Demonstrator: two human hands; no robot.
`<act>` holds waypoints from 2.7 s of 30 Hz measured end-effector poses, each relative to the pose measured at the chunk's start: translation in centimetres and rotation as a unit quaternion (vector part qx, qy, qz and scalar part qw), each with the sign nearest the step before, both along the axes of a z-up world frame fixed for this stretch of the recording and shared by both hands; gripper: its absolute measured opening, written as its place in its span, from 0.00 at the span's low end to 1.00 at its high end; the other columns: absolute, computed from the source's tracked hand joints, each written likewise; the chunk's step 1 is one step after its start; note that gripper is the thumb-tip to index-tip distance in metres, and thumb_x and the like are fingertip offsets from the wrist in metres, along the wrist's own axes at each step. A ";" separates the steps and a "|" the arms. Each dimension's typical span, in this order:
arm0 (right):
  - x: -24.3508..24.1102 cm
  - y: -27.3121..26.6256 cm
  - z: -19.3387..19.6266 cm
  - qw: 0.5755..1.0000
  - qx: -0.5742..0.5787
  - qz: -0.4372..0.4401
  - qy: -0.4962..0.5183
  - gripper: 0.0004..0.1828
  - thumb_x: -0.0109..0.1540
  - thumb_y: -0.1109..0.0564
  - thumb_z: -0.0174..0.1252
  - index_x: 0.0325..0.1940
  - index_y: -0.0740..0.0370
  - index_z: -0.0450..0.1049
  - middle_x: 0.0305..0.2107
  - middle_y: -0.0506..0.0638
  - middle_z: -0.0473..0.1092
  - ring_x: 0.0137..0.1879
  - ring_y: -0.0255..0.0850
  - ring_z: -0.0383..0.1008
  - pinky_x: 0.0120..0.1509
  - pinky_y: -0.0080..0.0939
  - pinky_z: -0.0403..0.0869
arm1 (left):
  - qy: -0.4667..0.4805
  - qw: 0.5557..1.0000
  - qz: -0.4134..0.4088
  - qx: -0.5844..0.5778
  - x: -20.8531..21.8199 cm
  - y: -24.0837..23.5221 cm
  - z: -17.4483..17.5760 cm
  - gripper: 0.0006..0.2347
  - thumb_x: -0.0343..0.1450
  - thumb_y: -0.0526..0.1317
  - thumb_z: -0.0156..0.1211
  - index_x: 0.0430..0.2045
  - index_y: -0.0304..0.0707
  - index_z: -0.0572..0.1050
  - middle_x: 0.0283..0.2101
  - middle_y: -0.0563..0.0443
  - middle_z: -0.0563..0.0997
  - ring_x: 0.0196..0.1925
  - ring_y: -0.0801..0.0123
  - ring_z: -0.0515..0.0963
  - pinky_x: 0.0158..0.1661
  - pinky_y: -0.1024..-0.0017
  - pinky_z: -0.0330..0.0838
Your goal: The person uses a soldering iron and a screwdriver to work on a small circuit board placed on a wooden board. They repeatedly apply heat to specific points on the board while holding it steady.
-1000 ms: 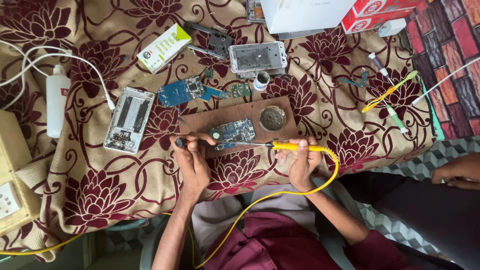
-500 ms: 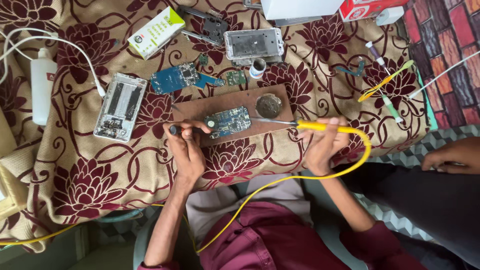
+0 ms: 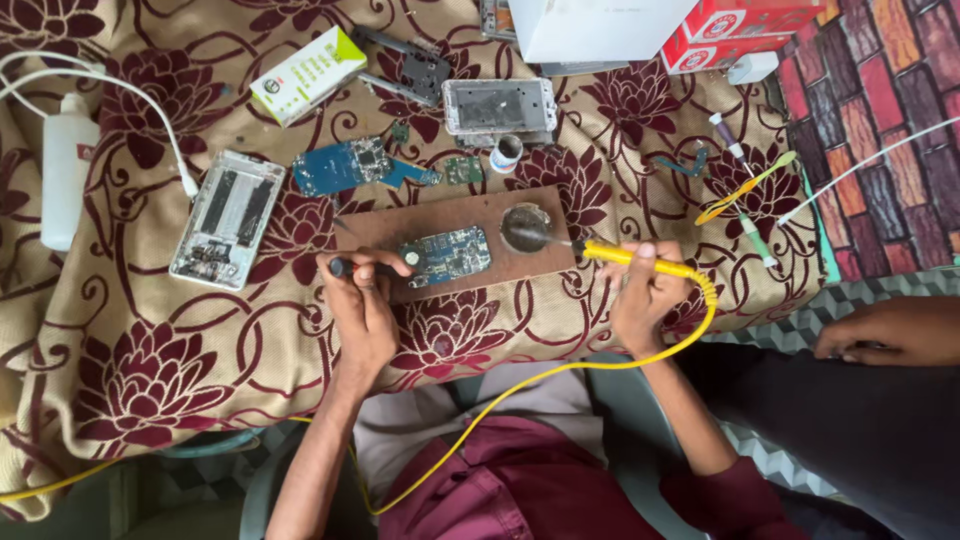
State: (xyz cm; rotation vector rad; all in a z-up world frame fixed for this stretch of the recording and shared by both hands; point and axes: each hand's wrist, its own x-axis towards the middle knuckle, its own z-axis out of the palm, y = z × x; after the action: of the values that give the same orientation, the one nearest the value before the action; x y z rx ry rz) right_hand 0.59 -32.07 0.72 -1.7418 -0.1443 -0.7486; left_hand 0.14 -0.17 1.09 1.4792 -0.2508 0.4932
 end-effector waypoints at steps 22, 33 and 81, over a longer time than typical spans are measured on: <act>-0.2 0.1 1.1 0.998 -0.025 -0.020 0.051 0.14 0.77 0.57 0.45 0.44 0.72 0.65 0.24 0.58 0.72 0.27 0.39 0.74 0.31 0.33 0.70 | 0.024 0.999 -0.008 -0.020 -0.3 0.0 -0.5 0.06 0.85 0.39 0.37 0.44 0.36 0.57 0.38 0.46 0.79 0.24 0.81 0.58 0.27 0.78 0.53; 0.3 -0.9 1.0 0.978 0.205 -0.018 0.044 0.20 0.77 0.45 0.47 0.45 0.66 0.64 0.19 0.51 0.65 0.22 0.38 0.67 0.28 0.36 0.67 | 0.014 1.000 0.001 -0.004 0.2 0.0 -0.3 0.07 0.85 0.40 0.37 0.42 0.37 0.57 0.36 0.46 0.80 0.21 0.82 0.59 0.25 0.79 0.54; -0.9 2.2 -4.8 0.961 0.261 0.072 0.047 0.19 0.77 0.46 0.44 0.44 0.67 0.64 0.19 0.53 0.64 0.21 0.44 0.70 0.25 0.36 0.65 | -0.011 1.000 0.023 -0.015 0.3 0.6 -1.6 0.14 0.86 0.51 0.38 0.46 0.39 0.56 0.33 0.44 0.77 0.25 0.76 0.69 0.27 0.81 0.59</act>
State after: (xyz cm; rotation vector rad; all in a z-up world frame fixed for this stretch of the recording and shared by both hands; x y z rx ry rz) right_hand -0.35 -29.91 -4.09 -1.2445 -0.0042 -0.5348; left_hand 0.44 0.39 -0.51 1.4536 -0.2269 0.5480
